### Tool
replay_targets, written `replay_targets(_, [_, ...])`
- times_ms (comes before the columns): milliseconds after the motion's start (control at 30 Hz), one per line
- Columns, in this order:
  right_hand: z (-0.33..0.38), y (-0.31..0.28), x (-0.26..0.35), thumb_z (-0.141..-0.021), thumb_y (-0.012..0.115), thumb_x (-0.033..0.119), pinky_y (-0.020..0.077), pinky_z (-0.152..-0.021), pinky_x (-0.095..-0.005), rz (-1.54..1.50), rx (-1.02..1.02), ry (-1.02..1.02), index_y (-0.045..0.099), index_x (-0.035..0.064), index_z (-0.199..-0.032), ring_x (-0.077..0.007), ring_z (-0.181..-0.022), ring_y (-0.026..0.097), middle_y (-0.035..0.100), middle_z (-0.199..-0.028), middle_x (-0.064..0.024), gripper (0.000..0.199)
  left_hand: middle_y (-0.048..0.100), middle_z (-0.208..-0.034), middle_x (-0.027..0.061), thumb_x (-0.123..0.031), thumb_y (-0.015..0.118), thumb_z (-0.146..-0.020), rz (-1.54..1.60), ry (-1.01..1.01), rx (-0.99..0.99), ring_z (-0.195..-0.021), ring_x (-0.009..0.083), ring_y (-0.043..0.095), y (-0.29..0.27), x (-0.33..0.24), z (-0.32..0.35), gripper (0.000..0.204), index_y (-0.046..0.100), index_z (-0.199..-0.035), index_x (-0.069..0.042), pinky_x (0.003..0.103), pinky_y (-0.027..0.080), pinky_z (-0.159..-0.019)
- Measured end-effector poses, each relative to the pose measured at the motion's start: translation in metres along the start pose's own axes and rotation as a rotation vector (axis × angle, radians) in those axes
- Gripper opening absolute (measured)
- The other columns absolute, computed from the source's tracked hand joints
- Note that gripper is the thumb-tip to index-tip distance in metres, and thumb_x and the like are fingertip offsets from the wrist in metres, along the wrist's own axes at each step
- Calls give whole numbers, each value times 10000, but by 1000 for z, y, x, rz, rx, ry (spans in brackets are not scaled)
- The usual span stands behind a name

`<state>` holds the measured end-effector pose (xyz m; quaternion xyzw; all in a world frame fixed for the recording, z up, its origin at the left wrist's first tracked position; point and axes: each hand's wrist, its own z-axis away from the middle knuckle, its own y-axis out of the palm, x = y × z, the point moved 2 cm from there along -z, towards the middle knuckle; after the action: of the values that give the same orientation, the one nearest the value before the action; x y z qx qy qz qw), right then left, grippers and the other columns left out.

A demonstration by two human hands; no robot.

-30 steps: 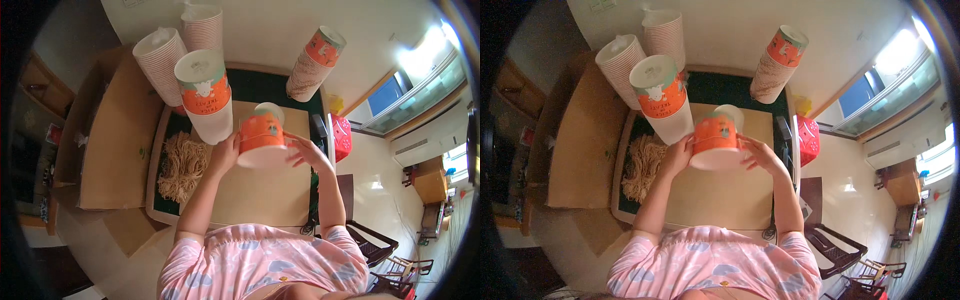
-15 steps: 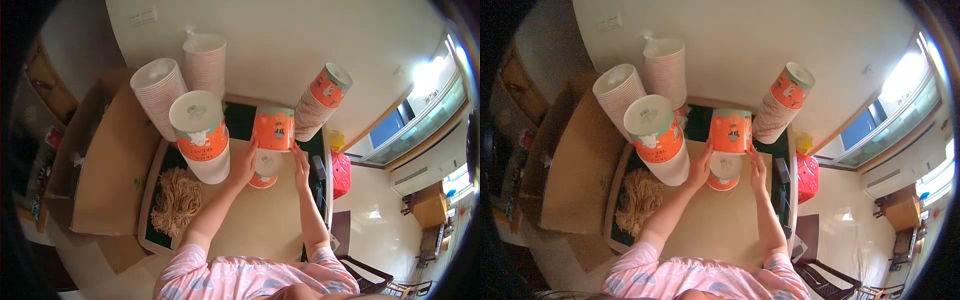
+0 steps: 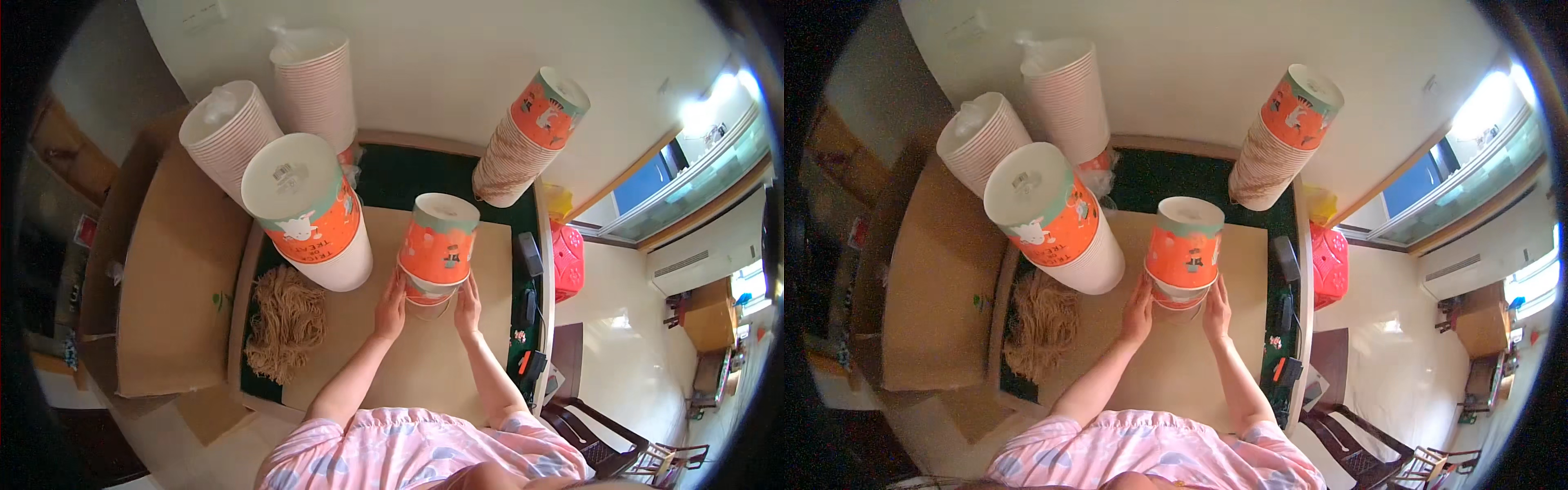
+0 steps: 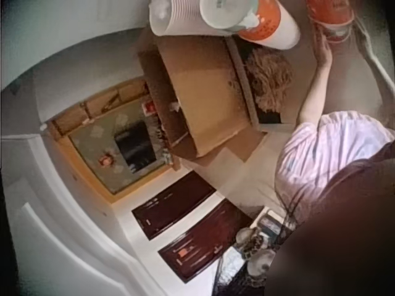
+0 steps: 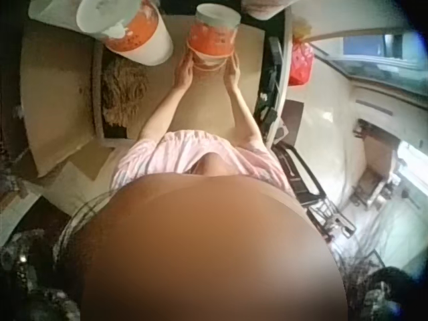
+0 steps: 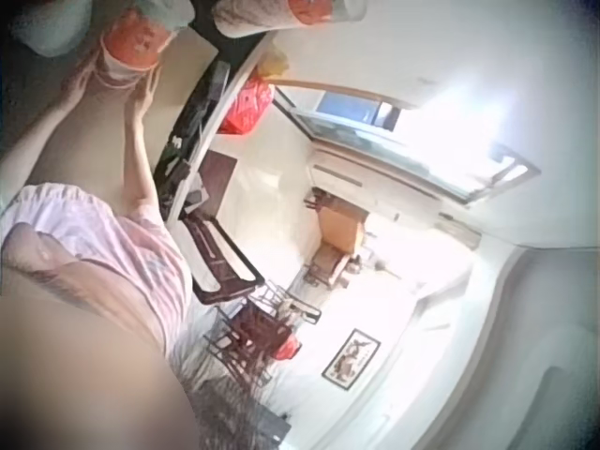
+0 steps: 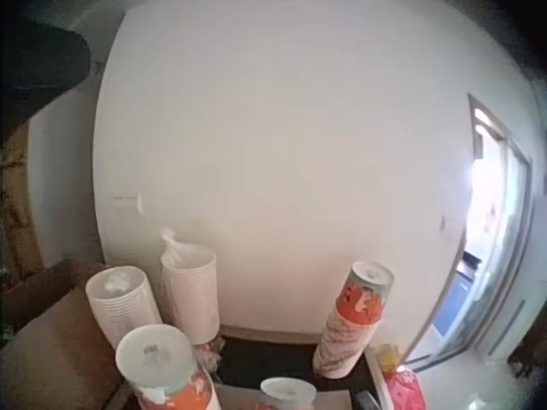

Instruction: Attaching thin strings to paper cups for assembly or packaging.

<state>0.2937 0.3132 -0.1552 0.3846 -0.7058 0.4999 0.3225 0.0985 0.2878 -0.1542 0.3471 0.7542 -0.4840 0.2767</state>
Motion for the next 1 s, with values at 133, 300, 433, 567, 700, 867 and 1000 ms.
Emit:
replay_targets(133, [5, 5, -8, -912, 387, 77, 381, -960, -344, 61, 3, 20, 439, 82, -1277, -312, -1205, 427, 423, -1325, -153, 369, 370, -1356, 158, -31, 455, -877, -35, -39, 22, -1199, 316, 424, 10, 14, 13, 534, 309, -1371, -171, 359, 400, -953])
replay_targets(300, [3, 3, -8, -872, 427, 23, 408, -942, -357, 97, 29, 1, 458, 118, -1276, -327, -1197, 429, 419, -1320, -180, 416, 390, -1330, 193, -34, 402, -884, -43, -154, 123, -1200, 339, 410, 19, 33, 13, 467, 338, -1345, -70, 368, 344, -998])
replay_targets(433, [11, -2, -4, -836, 431, -29, 404, -939, -359, 94, -12, -45, 516, 81, -1204, -326, -1178, 449, 450, -1284, -190, 393, 420, -1305, 195, -31, 408, -877, -63, -189, 149, -1194, 340, 417, 24, 41, 13, 444, 369, -1319, -35, 371, 344, -1000])
replay_targets(567, [-2, -23, -1, -740, 457, -81, 421, -908, -392, 95, -116, -72, 573, 80, -1115, -350, -1108, 480, 501, -1191, -201, 425, 436, -1290, 196, -40, 423, -867, -93, -157, 146, -1177, 342, 435, 26, 44, 14, 421, 405, -1286, -6, 384, 348, -999])
replay_targets(700, [-79, -48, 130, -758, 547, -20, 458, -833, -381, 157, -61, -319, 509, 109, -1188, -325, -1093, 482, 422, -1265, -171, 450, 452, -1262, 212, -32, 467, -821, -161, -161, 147, -1160, 353, 442, 24, 41, 21, 436, 434, -1255, 2, 395, 351, -999])
replay_targets(867, [-134, -39, 170, -781, 636, 103, 492, -754, -355, 200, 361, -396, 465, 137, -1236, -278, -1010, 542, 395, -1293, -111, 488, 505, -1155, 198, -26, 491, -768, -255, 27, 46, -1067, 359, 487, 30, 42, 25, 449, 447, -1214, -21, 443, 404, -921])
replay_targets(1000, [-146, -32, 172, -776, 635, 127, 483, -712, -353, 392, 657, -362, 530, 111, -1074, -271, -863, 582, 482, -1092, -94, 316, 537, -1069, 168, -25, 518, -742, -313, -5, 64, -990, 343, 516, 20, 30, 25, 404, 488, -1144, -38, 448, 428, -845])
